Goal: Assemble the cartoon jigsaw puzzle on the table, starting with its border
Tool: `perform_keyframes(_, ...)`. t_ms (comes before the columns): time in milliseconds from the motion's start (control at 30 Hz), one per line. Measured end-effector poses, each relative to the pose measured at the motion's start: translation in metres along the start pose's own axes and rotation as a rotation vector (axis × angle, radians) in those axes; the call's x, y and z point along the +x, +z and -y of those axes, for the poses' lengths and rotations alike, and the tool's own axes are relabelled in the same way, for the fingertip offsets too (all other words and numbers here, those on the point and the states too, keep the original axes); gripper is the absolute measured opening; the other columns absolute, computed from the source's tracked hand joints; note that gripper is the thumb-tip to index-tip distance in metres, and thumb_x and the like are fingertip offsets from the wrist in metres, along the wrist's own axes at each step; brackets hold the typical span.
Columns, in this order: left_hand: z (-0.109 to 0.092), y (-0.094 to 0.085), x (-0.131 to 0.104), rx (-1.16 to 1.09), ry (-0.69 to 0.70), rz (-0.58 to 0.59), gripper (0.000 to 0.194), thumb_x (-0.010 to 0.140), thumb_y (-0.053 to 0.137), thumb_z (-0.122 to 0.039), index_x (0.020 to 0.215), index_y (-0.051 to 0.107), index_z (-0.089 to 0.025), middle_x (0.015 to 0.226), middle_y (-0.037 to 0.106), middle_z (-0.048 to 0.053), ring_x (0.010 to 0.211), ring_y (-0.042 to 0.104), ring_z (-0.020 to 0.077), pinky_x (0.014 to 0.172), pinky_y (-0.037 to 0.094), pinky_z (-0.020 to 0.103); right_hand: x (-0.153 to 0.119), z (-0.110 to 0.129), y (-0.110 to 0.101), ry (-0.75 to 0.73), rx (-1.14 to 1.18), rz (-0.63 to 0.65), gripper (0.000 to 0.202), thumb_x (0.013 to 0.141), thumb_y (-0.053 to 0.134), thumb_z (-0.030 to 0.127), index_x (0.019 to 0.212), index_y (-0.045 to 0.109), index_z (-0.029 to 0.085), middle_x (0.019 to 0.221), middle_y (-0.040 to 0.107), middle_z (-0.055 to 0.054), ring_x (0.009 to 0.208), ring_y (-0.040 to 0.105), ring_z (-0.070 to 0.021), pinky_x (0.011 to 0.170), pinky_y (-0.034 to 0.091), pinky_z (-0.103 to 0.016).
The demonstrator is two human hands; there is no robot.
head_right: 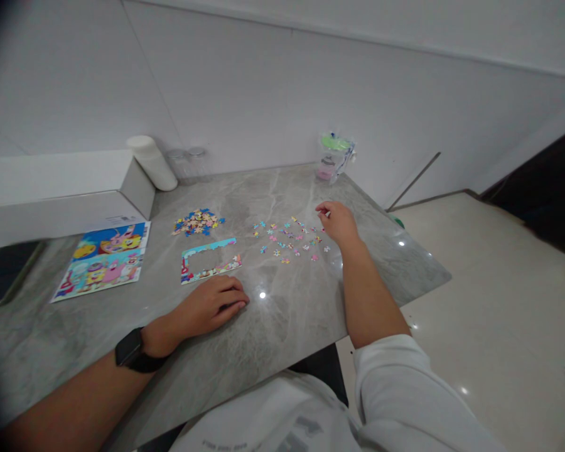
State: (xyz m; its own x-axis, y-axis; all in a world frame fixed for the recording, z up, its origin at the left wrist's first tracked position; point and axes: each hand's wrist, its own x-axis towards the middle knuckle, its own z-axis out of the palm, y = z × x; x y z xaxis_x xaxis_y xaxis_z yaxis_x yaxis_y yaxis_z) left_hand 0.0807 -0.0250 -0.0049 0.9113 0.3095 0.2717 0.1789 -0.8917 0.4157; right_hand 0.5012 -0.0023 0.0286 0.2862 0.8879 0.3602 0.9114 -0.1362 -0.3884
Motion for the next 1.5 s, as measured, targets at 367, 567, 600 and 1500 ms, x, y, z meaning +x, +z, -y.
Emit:
perform_keyframes(367,0.001,0.001,0.000,0.012,0.009,-0.006,0.024,0.108,0.053,-0.030,0.110,0.076,-0.023,0.106,0.072,0.007,0.095,0.067,0.0199,0.086,0.051,0.035,-0.002,0.006,0.016,-0.085,0.009,0.118,0.031,0.091,0.064,0.016,0.117,0.081,0.023,0.103,0.077,-0.007,0.082,0.066,-0.0201,0.090,0.052,-0.036)
perform_keyframes(567,0.000,0.001,0.000,0.012,0.005,-0.002,0.025,0.109,0.053,-0.030,0.111,0.076,-0.023,0.105,0.072,0.008,0.096,0.067,0.0202,0.086,0.051,0.036,-0.010,0.028,0.035,-0.180,0.012,0.228,0.039,0.092,0.060,0.012,0.126,0.078,0.023,0.108,0.077,-0.007,0.086,0.066,-0.0196,0.091,0.051,-0.035)
perform_keyframes(600,0.000,0.001,0.000,0.013,0.003,-0.002,0.025,0.109,0.053,-0.030,0.111,0.076,-0.023,0.105,0.072,0.008,0.096,0.067,0.0203,0.086,0.051,0.036,-0.011,0.031,0.038,-0.188,0.011,0.246,0.041,0.092,0.060,0.010,0.127,0.078,0.023,0.109,0.077,-0.007,0.087,0.066,-0.0193,0.091,0.051,-0.034)
perform_keyframes(1500,0.033,-0.050,0.039,0.315,-0.379,-0.311,0.027,0.104,0.058,-0.035,0.122,0.074,-0.023,0.117,0.074,0.009,0.112,0.068,0.0268,0.104,0.051,0.045,-0.011,0.023,0.051,-0.097,-0.012,0.220,0.031,0.095,0.068,0.023,0.124,0.078,0.026,0.130,0.065,-0.008,0.094,0.067,-0.0178,0.097,0.054,-0.034)
